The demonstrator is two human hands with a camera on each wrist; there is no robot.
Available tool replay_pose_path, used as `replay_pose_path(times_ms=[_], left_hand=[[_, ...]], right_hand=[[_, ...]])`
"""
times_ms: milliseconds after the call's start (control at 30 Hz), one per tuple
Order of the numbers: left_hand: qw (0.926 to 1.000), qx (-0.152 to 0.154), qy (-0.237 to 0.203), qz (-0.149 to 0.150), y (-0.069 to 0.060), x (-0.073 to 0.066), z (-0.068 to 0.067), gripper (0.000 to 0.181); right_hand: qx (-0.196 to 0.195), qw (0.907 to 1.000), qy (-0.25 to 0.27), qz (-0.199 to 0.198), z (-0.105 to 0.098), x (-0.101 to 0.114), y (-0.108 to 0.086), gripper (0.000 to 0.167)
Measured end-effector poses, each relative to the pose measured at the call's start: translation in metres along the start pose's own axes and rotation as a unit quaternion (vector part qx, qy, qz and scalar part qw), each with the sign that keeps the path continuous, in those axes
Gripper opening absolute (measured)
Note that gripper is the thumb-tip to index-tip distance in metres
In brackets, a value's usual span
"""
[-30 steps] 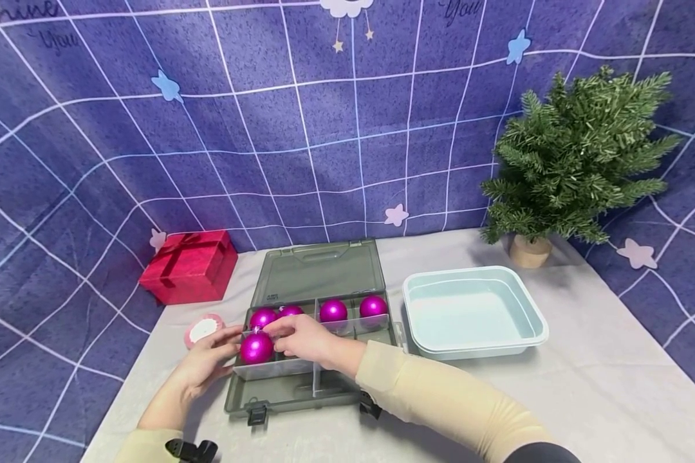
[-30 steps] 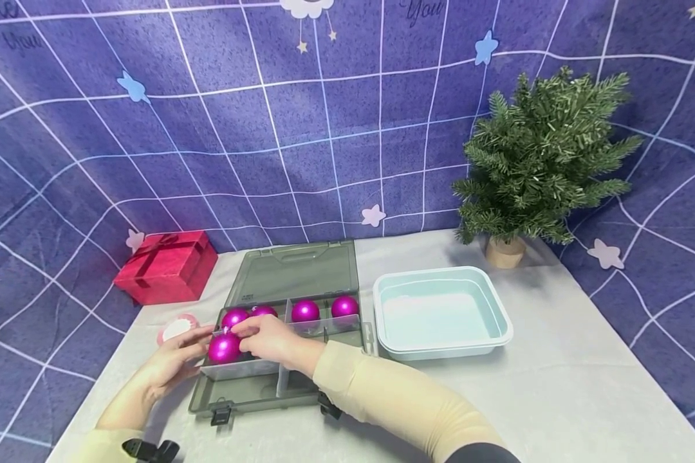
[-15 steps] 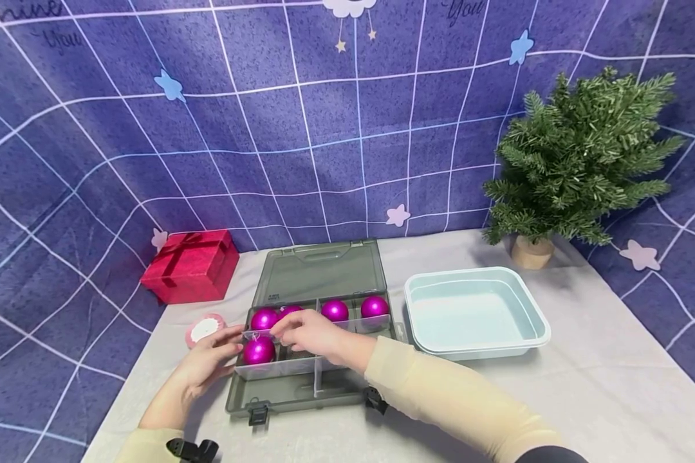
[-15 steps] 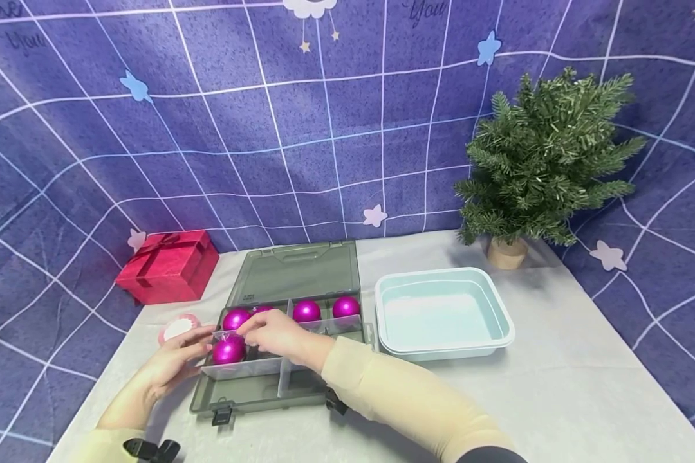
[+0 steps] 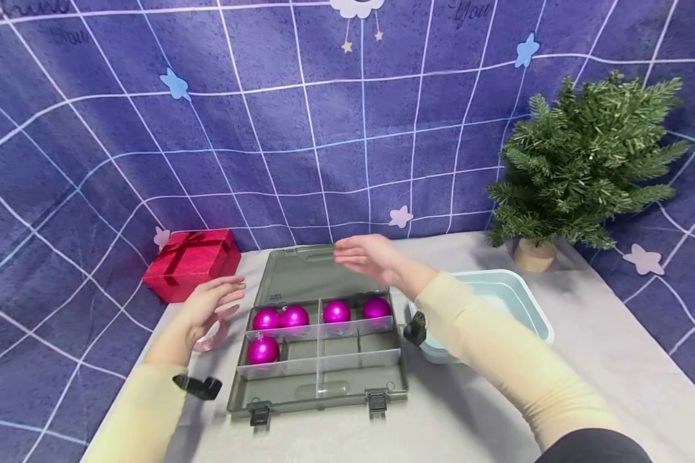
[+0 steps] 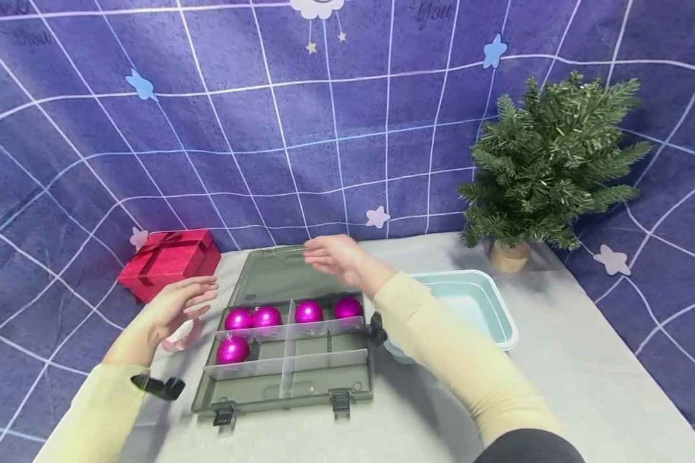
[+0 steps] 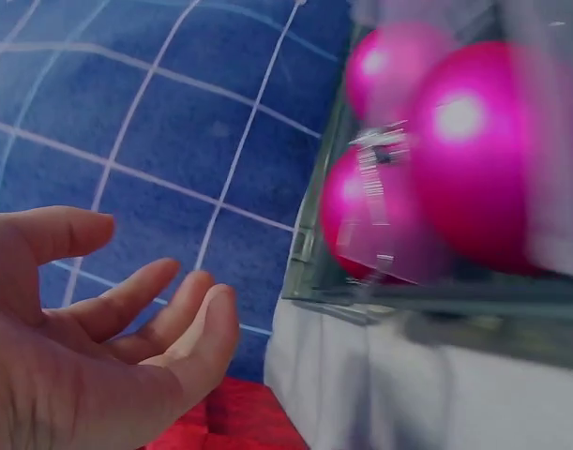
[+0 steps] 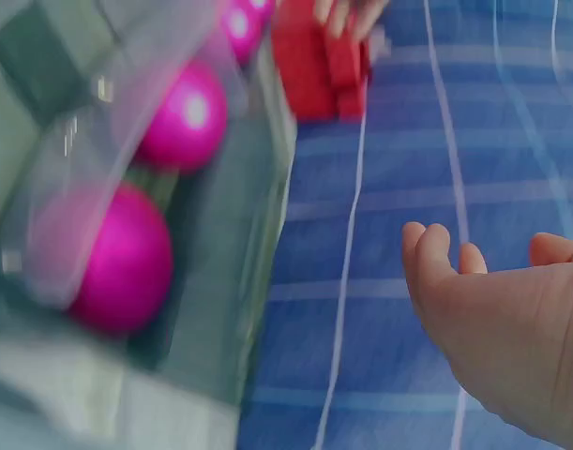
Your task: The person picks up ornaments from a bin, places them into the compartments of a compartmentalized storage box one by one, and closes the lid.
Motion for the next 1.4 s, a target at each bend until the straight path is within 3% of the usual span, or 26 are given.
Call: replay_pose_path(times_ms=[100,233,333,433,567,867,967,1000,1133,1200,1367,1400], left_hand=[[0.9985,0.002,-0.042,-0.036,0.018,-0.004,-0.007,0.042],[0.9934,-0.013,-0.080,-0.081,0.051,0.003,-0.003,0.048],[0.9908,-0.040,-0.081,-0.101,0.065,0.008,-0.007,0.050],[0.9896,-0.056,-0.059,-0.119,0.075,0.013,-0.012,0.057],[0.9881,-0.052,-0.023,-0.143,0.082,0.019,-0.013,0.074],[0.9843,-0.018,-0.023,-0.174,0.092,0.028,-0.003,0.083],[0.9838,-0.004,-0.032,-0.177,0.094,0.029,0.003,0.083],[0.9833,-0.003,-0.038,-0.178,0.095,0.029,0.005,0.083],[0.9822,-0.010,-0.050,-0.181,0.095,0.029,0.005,0.083],[0.9820,-0.018,-0.055,-0.180,0.095,0.028,0.004,0.083],[0.9840,-0.036,-0.063,-0.163,0.094,0.021,0.005,0.081],[0.9848,-0.039,-0.063,-0.157,0.093,0.018,0.007,0.081]], right_hand=[[-0.039,0.9977,0.042,0.036,-0.028,-0.004,0.017,0.042],[-0.103,0.9871,0.084,0.089,-0.071,-0.023,0.027,0.024],[-0.126,0.9805,0.098,0.114,-0.086,-0.035,0.036,0.014],[-0.136,0.9762,0.106,0.131,-0.092,-0.044,0.045,0.028],[-0.130,0.9733,0.110,0.154,-0.095,-0.059,0.053,0.058],[-0.093,0.9724,0.105,0.187,-0.092,-0.077,0.057,0.077],[-0.089,0.9729,0.090,0.194,-0.098,-0.088,0.072,0.079],[-0.082,0.9746,0.084,0.191,-0.106,-0.097,0.085,0.080],[-0.088,0.9756,0.061,0.192,-0.129,-0.124,0.123,0.074],[-0.074,0.9793,0.064,0.178,-0.131,-0.125,0.126,0.067],[-0.098,0.9816,0.052,0.155,-0.105,-0.081,0.082,0.028],[-0.101,0.9820,0.042,0.154,-0.104,-0.078,0.079,0.030]])
Point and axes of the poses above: each hand's wrist, its own y-axis towards the middle knuckle, its own z-axis out of the palm, x = y × z, the point moved 9 cm from there along y, towards the middle knuckle, and after that the axes turned 10 degrees about -y, right-handed, at the moved point
